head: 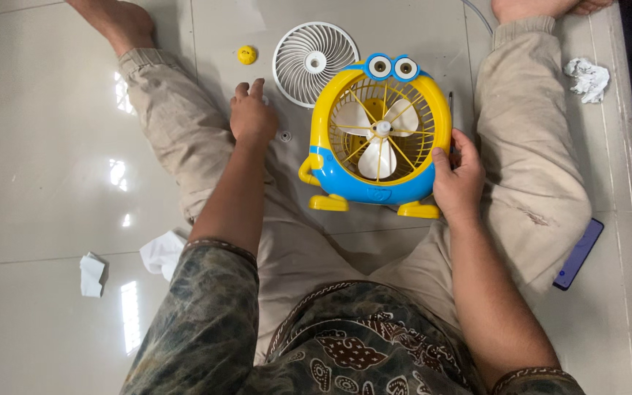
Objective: The person assembles a small electric fan by attaching the fan blade, front grille, and center cap. They use a screwdriver to tighten the center cap and then wipe the fan grille with a tissue.
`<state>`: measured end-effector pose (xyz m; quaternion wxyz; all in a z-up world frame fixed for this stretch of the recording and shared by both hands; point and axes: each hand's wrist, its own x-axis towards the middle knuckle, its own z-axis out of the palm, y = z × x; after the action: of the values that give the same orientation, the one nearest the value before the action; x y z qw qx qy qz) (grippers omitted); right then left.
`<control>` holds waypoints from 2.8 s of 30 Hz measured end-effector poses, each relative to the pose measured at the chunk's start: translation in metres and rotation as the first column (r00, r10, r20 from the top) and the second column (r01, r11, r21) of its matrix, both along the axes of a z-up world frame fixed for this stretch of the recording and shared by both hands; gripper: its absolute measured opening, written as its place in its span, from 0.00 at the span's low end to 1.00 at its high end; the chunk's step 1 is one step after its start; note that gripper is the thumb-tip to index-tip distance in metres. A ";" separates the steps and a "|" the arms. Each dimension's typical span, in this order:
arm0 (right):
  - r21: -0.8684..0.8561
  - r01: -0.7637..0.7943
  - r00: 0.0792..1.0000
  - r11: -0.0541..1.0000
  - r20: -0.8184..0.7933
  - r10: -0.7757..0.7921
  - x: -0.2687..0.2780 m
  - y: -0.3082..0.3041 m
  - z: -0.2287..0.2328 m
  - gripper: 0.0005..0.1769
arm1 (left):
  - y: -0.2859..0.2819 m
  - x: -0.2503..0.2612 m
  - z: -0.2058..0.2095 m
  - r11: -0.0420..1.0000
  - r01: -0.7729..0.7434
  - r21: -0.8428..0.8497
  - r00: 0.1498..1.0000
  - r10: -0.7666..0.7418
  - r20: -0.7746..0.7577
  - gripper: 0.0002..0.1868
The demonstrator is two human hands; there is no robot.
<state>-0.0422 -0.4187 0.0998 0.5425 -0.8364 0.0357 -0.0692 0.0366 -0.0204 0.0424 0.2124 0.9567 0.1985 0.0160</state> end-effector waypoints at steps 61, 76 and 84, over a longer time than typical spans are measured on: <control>-0.571 -0.308 0.842 0.761 0.209 0.498 0.041 0.070 0.066 0.14 | -0.138 -0.105 0.104 0.929 0.220 -0.296 0.913 -0.089 0.398 0.35; -0.371 -0.323 0.843 0.871 0.306 0.442 0.040 0.061 0.045 0.11 | -0.146 -0.103 0.112 0.946 0.194 -0.258 0.923 -0.087 0.375 0.33; 0.400 -0.204 0.972 0.893 0.190 0.137 0.073 0.025 0.056 0.07 | -0.139 -0.104 0.104 0.950 0.171 -0.260 0.933 -0.071 0.354 0.32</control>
<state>0.0305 -0.3933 0.1555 0.7136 -0.6931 -0.0668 -0.0774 -0.0676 -0.1592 0.1469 0.3802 0.9091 0.0991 0.1386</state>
